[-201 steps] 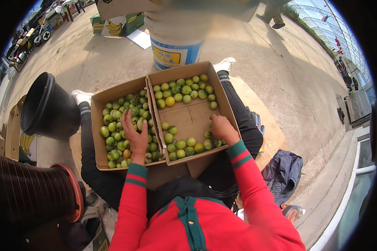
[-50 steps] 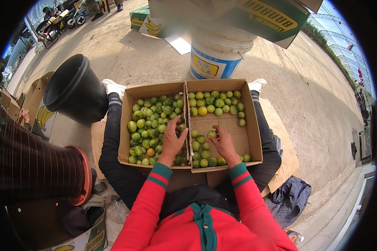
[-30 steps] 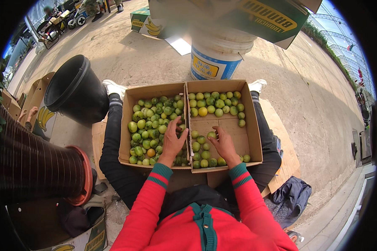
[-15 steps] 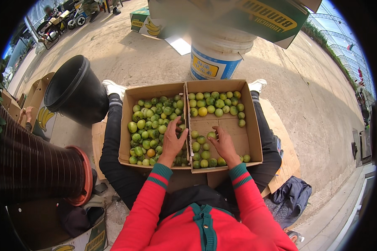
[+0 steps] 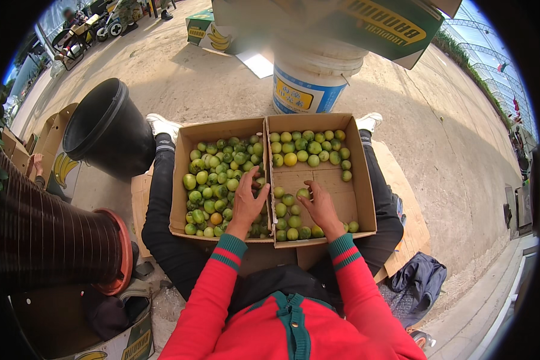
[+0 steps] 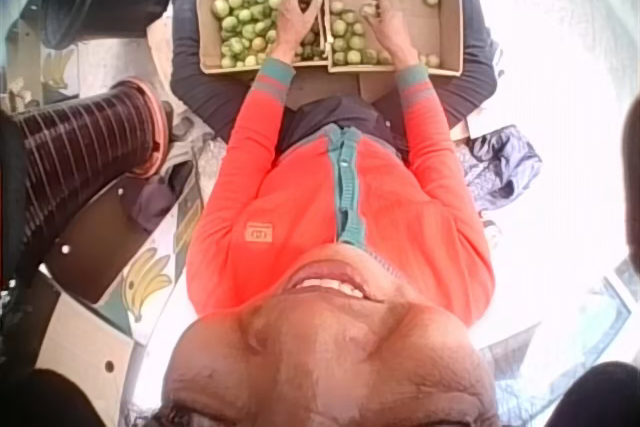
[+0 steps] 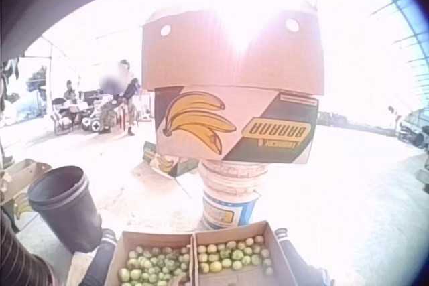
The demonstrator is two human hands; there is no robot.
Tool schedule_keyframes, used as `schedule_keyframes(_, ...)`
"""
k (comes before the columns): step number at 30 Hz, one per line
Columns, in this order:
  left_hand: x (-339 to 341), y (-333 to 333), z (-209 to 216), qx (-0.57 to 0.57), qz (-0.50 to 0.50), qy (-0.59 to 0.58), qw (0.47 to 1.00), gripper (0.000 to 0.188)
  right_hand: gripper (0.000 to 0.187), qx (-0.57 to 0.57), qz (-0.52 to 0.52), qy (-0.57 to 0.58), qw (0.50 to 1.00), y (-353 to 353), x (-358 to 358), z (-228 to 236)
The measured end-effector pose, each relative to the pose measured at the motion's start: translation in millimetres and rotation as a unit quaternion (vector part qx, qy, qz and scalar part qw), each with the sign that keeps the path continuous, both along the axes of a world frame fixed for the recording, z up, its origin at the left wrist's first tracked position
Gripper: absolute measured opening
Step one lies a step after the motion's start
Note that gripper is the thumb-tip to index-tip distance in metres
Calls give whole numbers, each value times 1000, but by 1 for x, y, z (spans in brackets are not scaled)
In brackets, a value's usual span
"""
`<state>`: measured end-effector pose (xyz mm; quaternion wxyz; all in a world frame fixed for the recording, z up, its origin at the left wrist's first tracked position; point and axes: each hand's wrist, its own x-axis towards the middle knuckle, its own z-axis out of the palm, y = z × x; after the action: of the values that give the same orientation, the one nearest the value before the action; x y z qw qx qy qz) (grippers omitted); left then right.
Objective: The person sits on the ground and sorts green round fruit by hand from a full cardboard box into an empty one. The person repeatedly picks fruit from the right box and places it into the left box, gradually filling the second container.
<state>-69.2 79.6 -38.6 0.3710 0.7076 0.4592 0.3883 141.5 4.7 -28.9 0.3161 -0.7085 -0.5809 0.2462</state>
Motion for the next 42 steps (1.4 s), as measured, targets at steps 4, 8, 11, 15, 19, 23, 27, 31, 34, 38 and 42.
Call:
schedule_keyframes(4, 1, 0, 1, -3, -1, -1, 1000, 53, 43, -1, -1, -1, 1000, 0, 1, -1)
schedule_keyframes(8, 0, 0, 0, -8, -1, -2, 1000, 53, 43, 4, -1, 3, 1000, 0, 0, -1)
schedule_keyframes(11, 0, 1, -1, -8, -2, 1, 1000, 53, 44, 2, -1, 5, 1000, 0, 0, -1)
schedule_keyframes(15, 0, 1, -3, 1, 1, 7, 1000, 53, 43, 1, -1, -1, 1000, 0, 0, -1)
schedule_keyframes(19, 0, 1, -3, -5, -2, 3, 1000, 53, 44, 3, -2, -5, 1000, 0, 0, -3)
schedule_keyframes(23, 1, 1, -3, -6, -1, 5, 1000, 53, 44, 3, -1, -7, 1000, 0, 1, -3)
schedule_keyframes(27, 0, 0, -1, -7, -1, 4, 1000, 53, 44, -1, 0, -8, 1000, -1, 0, -2)
schedule_keyframes(31, 1, 0, 0, -16, -4, 0, 1000, 54, 45, 3, 1, -12, 1000, 0, 1, -4)
schedule_keyframes(34, -2, 0, 1, 37, 9, -21, 999, 54, 50, -11, -27, 45, 999, 3, -5, 6)
schedule_keyframes(38, 3, -9, 21, 170, -20, -16, 985, 56, 52, 31, -29, 188, 981, 4, -1, 2)
schedule_keyframes(42, 14, -16, 38, 256, -120, 64, 957, 60, 54, 40, 43, 386, 921, 3, -1, 1)
